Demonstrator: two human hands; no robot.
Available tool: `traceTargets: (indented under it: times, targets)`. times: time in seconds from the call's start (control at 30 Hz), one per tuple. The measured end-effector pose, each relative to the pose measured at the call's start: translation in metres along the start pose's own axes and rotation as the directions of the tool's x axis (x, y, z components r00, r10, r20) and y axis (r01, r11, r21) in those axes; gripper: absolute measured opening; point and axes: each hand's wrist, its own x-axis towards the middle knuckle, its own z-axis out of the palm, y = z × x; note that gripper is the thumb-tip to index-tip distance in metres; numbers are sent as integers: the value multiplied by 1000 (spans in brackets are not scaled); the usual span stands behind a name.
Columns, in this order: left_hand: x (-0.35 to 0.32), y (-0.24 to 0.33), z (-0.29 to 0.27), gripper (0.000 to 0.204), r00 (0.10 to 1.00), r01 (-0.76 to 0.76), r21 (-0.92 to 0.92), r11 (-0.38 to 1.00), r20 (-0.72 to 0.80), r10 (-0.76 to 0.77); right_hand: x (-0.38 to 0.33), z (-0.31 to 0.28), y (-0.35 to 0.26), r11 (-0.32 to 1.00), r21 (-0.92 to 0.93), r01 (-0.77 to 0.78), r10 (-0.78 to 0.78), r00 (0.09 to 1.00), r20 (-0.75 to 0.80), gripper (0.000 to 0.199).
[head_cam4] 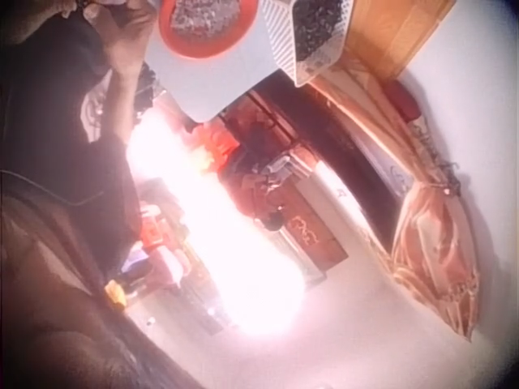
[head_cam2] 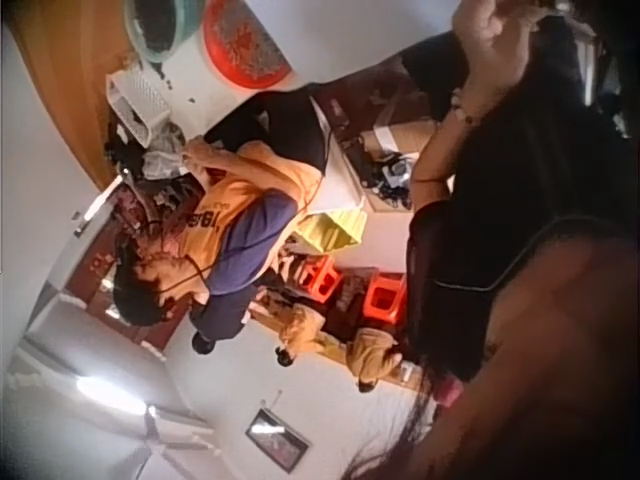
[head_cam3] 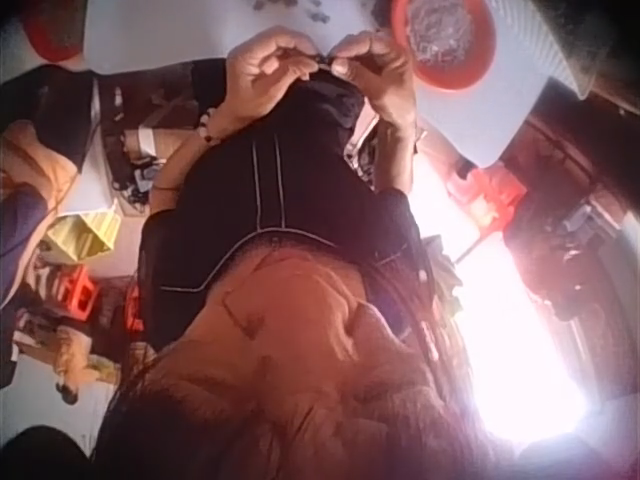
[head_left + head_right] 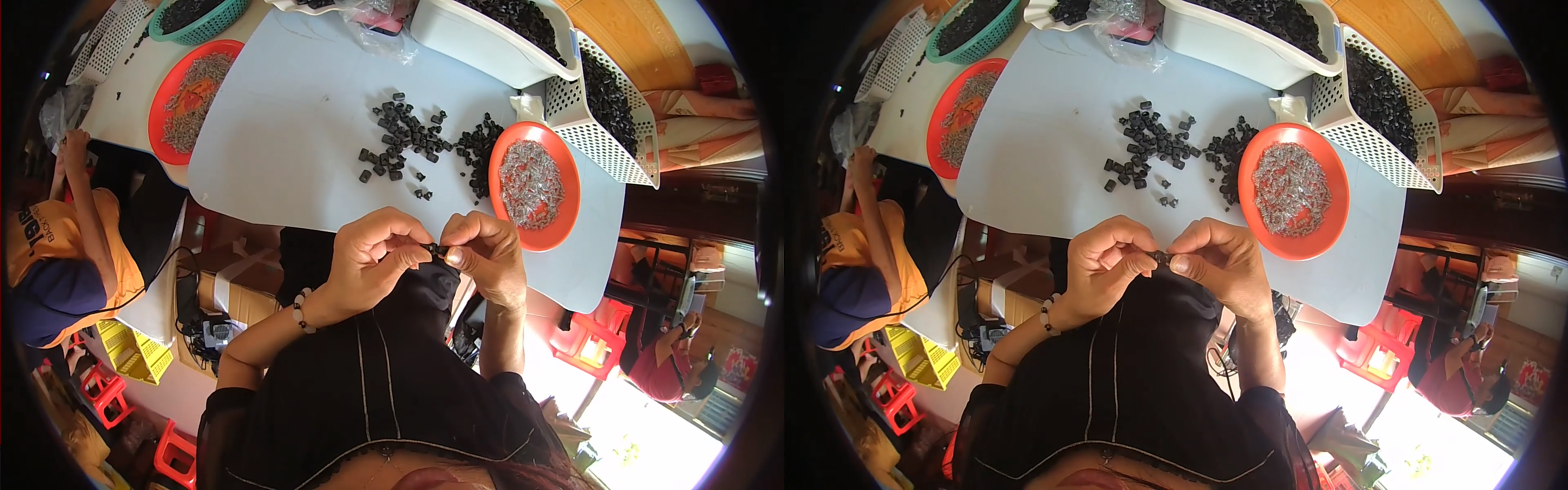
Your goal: The person assembles small parts by picking metal pieces from a dish and inserting them into plastic components by hand.
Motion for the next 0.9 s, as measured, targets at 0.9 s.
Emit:
traceTargets:
  times: [0.9]
  targets:
    - [-6,12,0,13,963,-257,555,791,77,259,-6,5,-4,984,-77,-161,164,986,24,8]
